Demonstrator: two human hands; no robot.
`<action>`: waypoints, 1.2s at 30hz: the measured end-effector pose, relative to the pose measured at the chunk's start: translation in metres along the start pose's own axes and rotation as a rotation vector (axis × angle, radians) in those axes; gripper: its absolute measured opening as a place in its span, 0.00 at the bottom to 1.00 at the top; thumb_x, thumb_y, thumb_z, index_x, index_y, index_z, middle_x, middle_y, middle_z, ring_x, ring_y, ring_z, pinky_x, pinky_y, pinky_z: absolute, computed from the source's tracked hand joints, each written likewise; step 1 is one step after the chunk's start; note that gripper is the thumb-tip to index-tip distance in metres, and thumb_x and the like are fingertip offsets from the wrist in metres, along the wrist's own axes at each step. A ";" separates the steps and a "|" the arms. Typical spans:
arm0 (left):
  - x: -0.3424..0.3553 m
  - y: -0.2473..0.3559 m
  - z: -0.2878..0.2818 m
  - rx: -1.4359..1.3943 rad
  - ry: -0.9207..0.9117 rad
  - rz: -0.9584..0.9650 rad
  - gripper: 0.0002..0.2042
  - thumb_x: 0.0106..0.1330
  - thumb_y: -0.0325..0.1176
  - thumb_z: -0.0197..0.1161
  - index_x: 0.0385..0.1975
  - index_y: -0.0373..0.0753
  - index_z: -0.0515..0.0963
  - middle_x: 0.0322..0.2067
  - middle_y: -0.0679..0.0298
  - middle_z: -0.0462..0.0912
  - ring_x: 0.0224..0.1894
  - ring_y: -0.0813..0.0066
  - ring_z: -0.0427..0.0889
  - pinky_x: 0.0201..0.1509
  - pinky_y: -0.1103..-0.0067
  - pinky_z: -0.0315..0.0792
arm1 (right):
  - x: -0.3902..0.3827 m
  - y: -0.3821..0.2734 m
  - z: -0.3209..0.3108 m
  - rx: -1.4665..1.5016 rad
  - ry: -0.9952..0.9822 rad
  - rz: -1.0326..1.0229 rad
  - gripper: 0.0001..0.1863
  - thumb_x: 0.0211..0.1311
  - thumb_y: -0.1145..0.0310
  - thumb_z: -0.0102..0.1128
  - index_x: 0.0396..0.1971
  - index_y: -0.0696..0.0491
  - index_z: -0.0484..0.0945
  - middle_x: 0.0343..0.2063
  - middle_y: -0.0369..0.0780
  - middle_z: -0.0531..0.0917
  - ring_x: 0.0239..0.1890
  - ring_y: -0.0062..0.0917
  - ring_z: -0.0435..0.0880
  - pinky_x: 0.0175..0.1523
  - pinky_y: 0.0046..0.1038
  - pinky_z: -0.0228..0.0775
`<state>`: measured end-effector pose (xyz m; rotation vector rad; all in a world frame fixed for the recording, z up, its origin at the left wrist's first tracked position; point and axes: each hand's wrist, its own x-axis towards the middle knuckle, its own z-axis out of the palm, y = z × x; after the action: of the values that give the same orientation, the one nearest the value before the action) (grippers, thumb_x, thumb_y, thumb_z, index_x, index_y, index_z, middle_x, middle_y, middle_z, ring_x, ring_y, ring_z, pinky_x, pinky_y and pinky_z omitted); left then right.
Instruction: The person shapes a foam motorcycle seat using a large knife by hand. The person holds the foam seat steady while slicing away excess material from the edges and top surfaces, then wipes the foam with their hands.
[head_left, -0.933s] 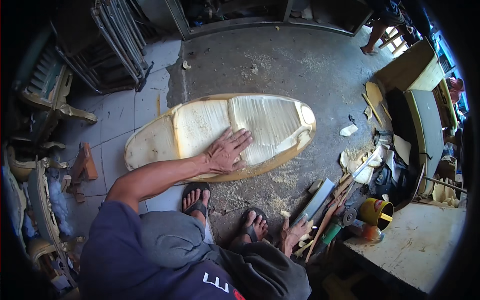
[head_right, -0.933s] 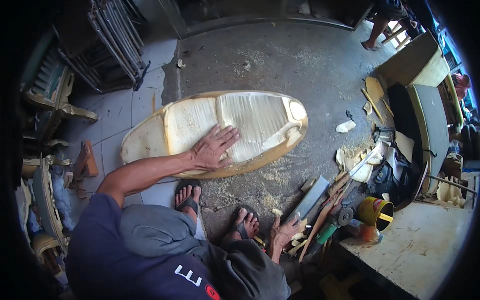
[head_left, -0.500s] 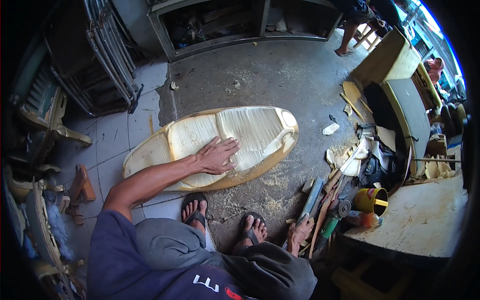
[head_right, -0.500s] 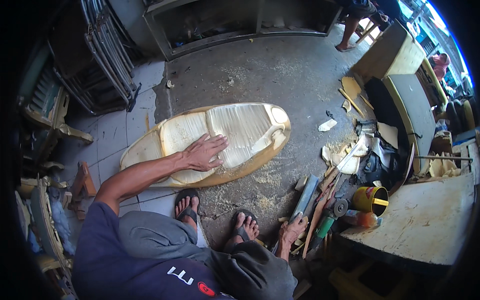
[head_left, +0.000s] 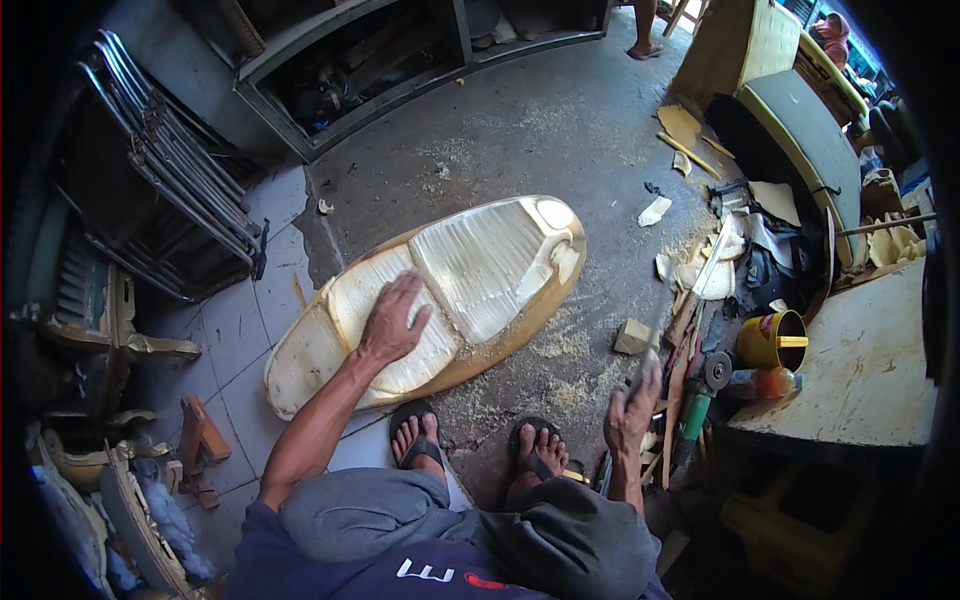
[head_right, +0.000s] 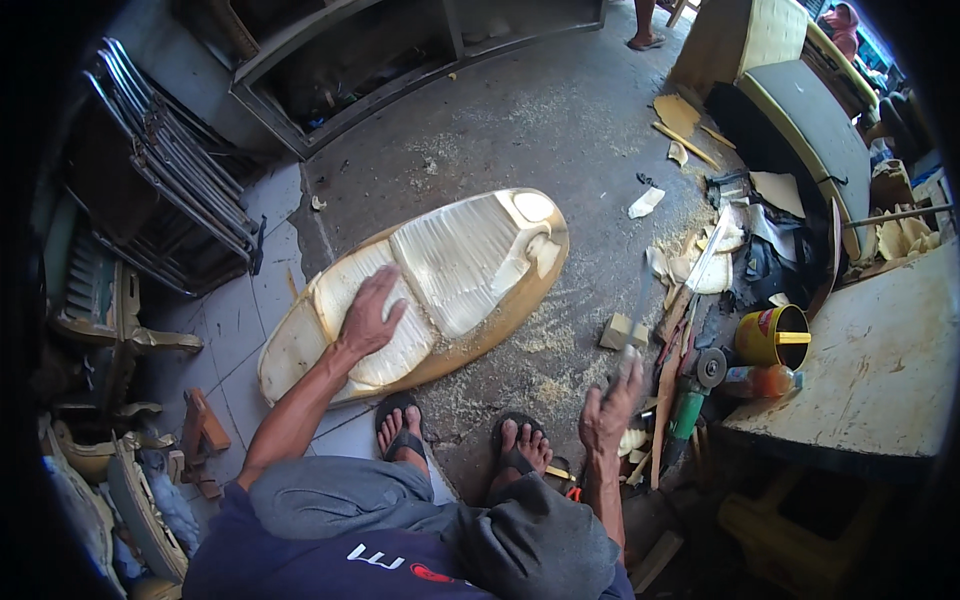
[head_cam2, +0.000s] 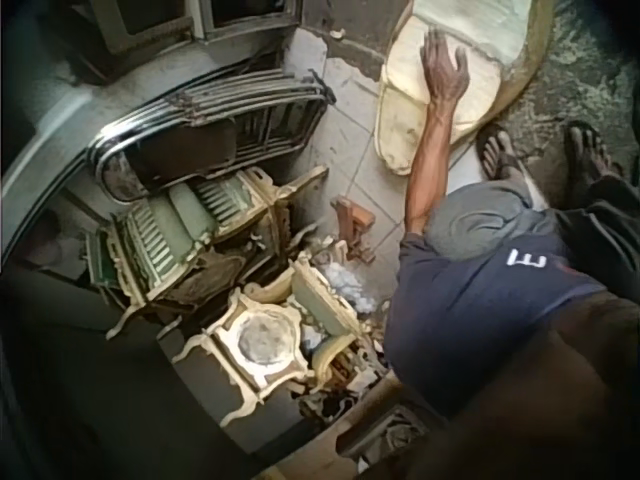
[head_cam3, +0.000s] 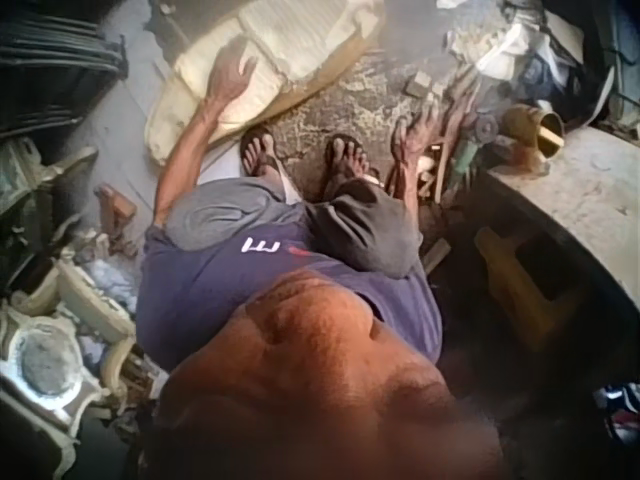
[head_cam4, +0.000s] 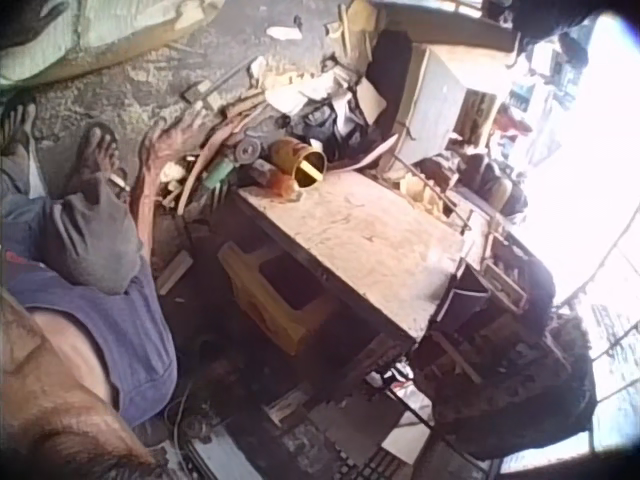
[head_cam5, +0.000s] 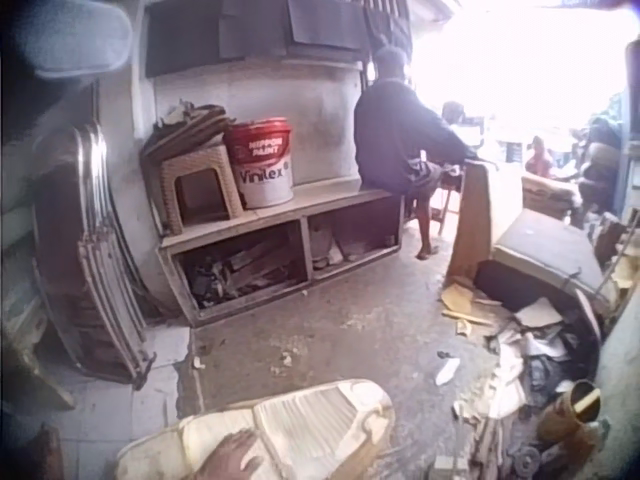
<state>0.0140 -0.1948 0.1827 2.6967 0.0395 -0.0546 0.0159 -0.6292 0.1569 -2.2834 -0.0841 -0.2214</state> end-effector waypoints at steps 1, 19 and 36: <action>-0.014 -0.011 -0.004 -0.033 0.191 -0.046 0.31 0.73 0.40 0.57 0.72 0.30 0.61 0.71 0.43 0.66 0.75 0.47 0.61 0.79 0.61 0.53 | 0.010 -0.024 0.004 -0.062 -0.048 -0.201 0.42 0.58 0.81 0.53 0.76 0.49 0.59 0.72 0.53 0.62 0.70 0.48 0.66 0.73 0.42 0.59; -0.222 -0.116 -0.053 -1.106 1.019 -1.168 0.37 0.74 0.61 0.51 0.70 0.35 0.66 0.66 0.55 0.74 0.63 0.57 0.78 0.67 0.63 0.71 | -0.002 -0.073 0.118 -0.479 -0.465 -0.480 0.43 0.57 0.81 0.53 0.74 0.32 0.65 0.76 0.29 0.63 0.67 0.47 0.61 0.56 0.44 0.60; -0.135 -0.024 -0.139 -1.092 1.210 -0.757 0.31 0.74 0.52 0.58 0.64 0.30 0.71 0.60 0.52 0.78 0.58 0.59 0.82 0.61 0.64 0.78 | 0.150 -0.062 0.084 -0.591 -0.135 -0.345 0.33 0.65 0.71 0.54 0.72 0.41 0.67 0.76 0.33 0.62 0.62 0.46 0.66 0.62 0.48 0.59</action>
<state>-0.1176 -0.1158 0.3035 1.1842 1.0619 1.0157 0.1660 -0.5265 0.1766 -2.8616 -0.5485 -0.3001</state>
